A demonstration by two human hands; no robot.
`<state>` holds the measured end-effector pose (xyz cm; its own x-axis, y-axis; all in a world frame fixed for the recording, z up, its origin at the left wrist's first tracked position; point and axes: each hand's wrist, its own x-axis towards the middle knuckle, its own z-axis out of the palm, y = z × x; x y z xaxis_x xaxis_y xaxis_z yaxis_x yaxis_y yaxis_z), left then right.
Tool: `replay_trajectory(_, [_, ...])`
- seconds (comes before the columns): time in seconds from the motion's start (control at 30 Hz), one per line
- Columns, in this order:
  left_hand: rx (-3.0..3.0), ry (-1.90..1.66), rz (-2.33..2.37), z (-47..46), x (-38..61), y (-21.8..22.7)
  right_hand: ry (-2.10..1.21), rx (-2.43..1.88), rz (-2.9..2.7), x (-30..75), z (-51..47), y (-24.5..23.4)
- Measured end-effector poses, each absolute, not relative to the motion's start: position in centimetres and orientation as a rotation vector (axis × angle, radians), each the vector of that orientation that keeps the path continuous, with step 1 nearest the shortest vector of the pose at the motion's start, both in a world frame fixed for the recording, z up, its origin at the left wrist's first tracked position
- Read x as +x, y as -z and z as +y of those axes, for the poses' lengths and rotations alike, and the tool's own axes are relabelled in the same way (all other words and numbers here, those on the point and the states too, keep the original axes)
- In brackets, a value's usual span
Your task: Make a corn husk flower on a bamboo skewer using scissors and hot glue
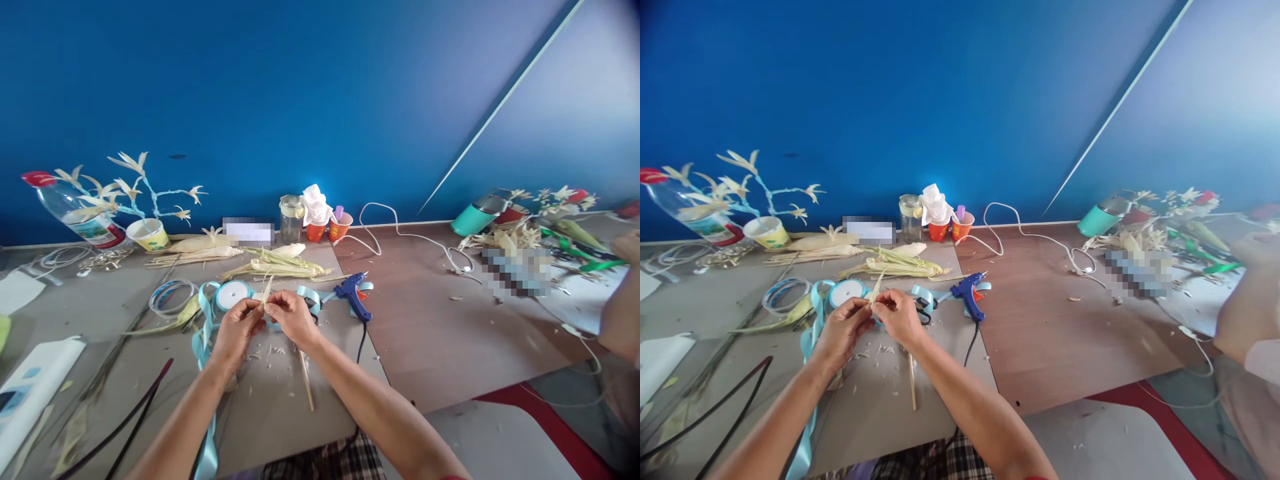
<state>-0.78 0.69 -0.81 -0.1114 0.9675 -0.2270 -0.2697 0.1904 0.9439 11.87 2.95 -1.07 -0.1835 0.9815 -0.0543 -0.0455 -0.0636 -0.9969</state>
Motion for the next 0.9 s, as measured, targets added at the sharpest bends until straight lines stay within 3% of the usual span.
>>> replay_trajectory(0.9, [0.887,-1.221,1.2,0.5,-0.5,1.6,-1.299,-1.189,-1.201,11.6,2.8,1.5])
